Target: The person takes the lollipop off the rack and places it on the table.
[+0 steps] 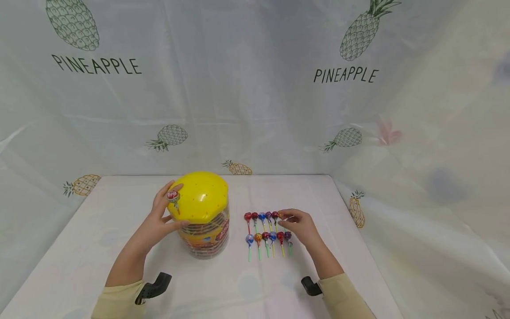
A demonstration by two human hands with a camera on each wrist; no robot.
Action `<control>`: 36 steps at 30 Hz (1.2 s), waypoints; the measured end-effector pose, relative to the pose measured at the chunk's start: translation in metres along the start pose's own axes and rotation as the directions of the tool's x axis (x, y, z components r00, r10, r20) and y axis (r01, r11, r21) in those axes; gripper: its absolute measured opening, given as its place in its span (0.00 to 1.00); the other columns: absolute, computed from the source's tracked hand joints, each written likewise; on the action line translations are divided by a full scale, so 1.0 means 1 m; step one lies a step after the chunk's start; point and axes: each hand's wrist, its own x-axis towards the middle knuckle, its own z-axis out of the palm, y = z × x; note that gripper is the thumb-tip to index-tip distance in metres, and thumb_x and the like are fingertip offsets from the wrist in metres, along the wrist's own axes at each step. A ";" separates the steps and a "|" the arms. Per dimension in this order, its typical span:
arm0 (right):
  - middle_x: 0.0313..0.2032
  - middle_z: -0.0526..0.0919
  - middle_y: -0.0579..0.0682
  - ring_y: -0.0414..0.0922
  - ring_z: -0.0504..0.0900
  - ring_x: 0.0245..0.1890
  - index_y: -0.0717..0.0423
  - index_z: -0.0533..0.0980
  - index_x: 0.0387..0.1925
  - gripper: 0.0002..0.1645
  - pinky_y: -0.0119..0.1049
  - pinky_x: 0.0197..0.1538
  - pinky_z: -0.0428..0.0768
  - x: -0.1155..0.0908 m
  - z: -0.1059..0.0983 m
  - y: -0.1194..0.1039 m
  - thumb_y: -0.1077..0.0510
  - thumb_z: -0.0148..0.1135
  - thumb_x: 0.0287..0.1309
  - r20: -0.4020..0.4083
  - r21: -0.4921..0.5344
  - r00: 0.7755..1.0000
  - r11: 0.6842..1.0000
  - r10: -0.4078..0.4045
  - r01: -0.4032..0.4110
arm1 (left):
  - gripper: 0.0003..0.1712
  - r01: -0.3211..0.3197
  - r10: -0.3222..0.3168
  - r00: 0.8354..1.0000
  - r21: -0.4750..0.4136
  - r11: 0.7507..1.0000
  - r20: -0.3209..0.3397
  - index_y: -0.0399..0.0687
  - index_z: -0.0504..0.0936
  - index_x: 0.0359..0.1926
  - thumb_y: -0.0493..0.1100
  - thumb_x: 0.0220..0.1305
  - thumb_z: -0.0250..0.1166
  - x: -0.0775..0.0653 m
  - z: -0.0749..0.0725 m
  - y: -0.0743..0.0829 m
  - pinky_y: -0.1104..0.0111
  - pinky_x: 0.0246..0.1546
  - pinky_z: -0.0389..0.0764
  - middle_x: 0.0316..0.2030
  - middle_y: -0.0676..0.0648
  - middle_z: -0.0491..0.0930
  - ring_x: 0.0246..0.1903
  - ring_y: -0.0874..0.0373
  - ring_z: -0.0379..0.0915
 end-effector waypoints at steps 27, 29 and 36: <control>0.43 0.81 0.54 0.49 0.75 0.48 0.63 0.83 0.42 0.13 0.40 0.58 0.73 0.000 0.097 -0.150 0.70 0.70 0.52 0.037 0.355 0.831 0.785 -0.555 0.508 | 0.48 -0.068 0.066 0.994 0.020 0.998 0.082 0.60 0.59 0.74 0.42 0.56 0.74 0.005 -0.015 -0.006 0.32 0.54 0.66 0.75 0.46 0.32 0.69 0.33 0.43; 0.43 0.81 0.52 0.48 0.75 0.50 0.62 0.83 0.42 0.13 0.41 0.63 0.71 0.001 0.103 -0.157 0.69 0.70 0.53 0.053 0.346 0.824 0.785 -0.564 0.515 | 0.48 -0.070 0.068 0.994 0.016 0.997 0.088 0.60 0.59 0.73 0.42 0.56 0.74 0.005 -0.017 -0.007 0.33 0.54 0.66 0.75 0.46 0.32 0.69 0.33 0.44; 0.41 0.82 0.51 0.47 0.76 0.49 0.62 0.83 0.42 0.13 0.41 0.58 0.77 0.005 0.118 -0.176 0.68 0.71 0.53 0.073 0.332 0.802 0.773 -0.593 0.541 | 0.48 -0.078 0.075 0.989 0.019 0.997 0.129 0.61 0.59 0.74 0.41 0.57 0.73 0.009 -0.023 -0.012 0.37 0.54 0.70 0.74 0.46 0.33 0.69 0.33 0.45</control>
